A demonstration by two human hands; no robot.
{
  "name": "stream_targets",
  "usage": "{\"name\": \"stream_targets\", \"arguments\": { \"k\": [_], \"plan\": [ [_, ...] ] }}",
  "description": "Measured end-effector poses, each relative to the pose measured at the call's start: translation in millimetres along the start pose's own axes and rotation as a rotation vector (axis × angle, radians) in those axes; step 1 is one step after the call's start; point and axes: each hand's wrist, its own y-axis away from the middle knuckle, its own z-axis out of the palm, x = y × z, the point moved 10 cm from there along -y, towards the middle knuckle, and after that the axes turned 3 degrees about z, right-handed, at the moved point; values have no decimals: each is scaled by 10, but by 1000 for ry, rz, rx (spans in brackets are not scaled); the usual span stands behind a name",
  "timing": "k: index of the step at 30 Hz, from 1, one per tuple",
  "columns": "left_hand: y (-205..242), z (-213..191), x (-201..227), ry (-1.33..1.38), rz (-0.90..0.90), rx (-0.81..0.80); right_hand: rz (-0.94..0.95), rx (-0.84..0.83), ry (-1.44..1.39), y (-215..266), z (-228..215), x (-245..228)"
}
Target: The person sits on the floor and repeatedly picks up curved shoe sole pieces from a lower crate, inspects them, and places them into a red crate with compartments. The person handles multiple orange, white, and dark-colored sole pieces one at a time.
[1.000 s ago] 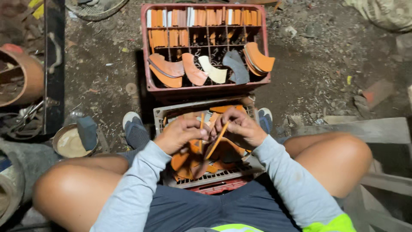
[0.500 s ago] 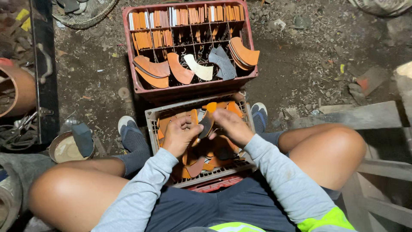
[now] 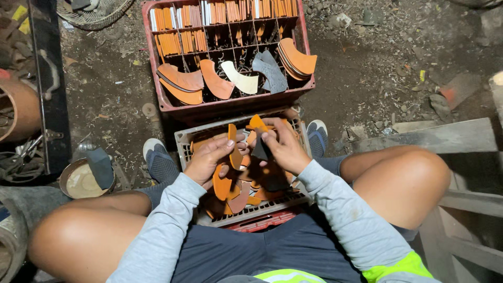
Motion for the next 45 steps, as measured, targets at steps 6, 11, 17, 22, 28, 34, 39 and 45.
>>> {"name": "stream_targets", "arguments": {
  "k": [6, 11, 17, 22, 28, 34, 39, 45],
  "plan": [
    [21, -191, -134, -150, -36, 265, -158, -112, 98, 191, 269, -309],
    [-22, -320, -313, -226, -25, 292, -141, -223, 45, 246, 405, -328],
    [-161, -410, -518, -838, 82, 341, -7, -140, -150, -36, 53, -109],
    [-272, -455, -955, -1119, -75, 276, -7, -153, -353, -106, -150, -63],
    [-294, -321, -817, -1231, 25, 194, 33, -149, -349, -101, -227, -89],
    [-506, -231, 303, -1068, 284, 457, 109, -99, -555, -83, -480, -193],
    [-1224, -94, 1125, -1214, 435, 551, 139, -99, -702, -87, -613, -265],
    [-1831, -175, 1296, -1320, 316, 661, -290, 77, -97, 138, -716, -721]
  ]
}}
